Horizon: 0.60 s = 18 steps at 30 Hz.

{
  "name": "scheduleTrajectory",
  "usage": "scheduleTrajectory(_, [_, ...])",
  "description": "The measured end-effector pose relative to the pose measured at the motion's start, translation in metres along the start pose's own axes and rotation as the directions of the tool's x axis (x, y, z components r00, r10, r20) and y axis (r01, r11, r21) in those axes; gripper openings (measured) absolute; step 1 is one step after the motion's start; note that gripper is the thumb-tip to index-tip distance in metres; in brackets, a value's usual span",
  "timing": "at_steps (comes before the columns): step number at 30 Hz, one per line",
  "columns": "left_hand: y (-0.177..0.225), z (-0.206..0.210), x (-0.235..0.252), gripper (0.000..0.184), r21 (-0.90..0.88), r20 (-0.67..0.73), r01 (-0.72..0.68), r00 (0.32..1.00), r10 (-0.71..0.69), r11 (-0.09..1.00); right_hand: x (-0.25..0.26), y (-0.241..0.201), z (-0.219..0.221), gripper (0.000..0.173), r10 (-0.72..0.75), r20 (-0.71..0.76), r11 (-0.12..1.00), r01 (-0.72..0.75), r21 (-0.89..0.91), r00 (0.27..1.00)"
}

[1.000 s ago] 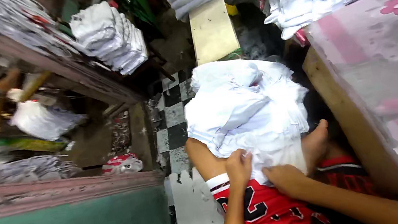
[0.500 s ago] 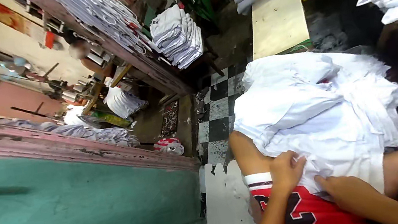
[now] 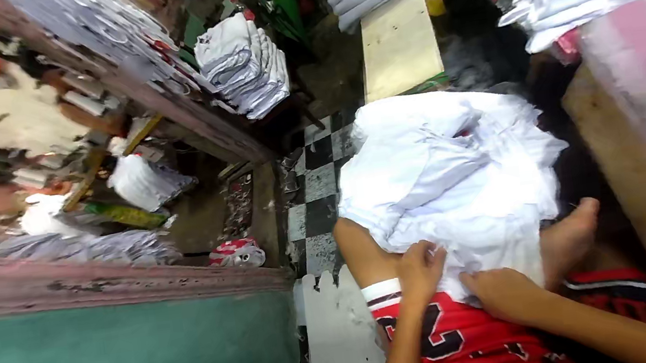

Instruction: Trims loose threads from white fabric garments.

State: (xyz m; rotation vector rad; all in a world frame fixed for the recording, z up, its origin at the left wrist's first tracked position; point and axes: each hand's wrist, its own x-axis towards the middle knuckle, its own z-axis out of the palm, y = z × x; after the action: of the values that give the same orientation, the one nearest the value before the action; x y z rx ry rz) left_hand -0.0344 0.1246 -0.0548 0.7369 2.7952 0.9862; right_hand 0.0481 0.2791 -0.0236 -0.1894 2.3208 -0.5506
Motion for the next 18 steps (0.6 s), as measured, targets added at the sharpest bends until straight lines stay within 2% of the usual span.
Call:
scheduleTrajectory(9, [-0.005,0.001,-0.003,0.022,0.031,-0.028,-0.062,0.998,0.063,0.998,-0.002,0.001,0.0,0.039,-0.034,-0.017,0.997,0.035,0.073,0.999])
scheduleTrajectory(11, [-0.003,-0.004,0.0,0.021,0.021,-0.002,-0.113,0.994,0.114,0.993,-0.002,-0.001,-0.002,0.039,-0.029,-0.007,0.997,0.03,0.075,1.0])
scheduleTrajectory(13, [0.004,-0.012,0.007,0.022,0.002,0.088,-0.168,0.982,0.167,0.986,-0.006,-0.004,-0.009,0.039,-0.029,0.048,0.997,0.026,0.071,0.998])
scheduleTrajectory(14, [0.011,-0.018,0.012,0.024,-0.039,0.155,-0.158,0.974,0.163,0.987,-0.009,-0.005,-0.015,0.037,-0.039,0.089,0.997,0.033,0.076,0.995])
scheduleTrajectory(16, [0.026,-0.028,0.027,0.028,-0.223,0.254,-0.048,0.961,0.106,0.974,-0.015,-0.005,-0.027,0.036,-0.088,0.15,0.994,0.076,0.084,0.985])
scheduleTrajectory(18, [0.037,-0.037,0.045,0.027,-0.423,0.259,0.1,0.966,0.015,0.901,-0.018,0.0,-0.039,0.041,-0.139,0.148,0.985,0.122,0.12,0.979])
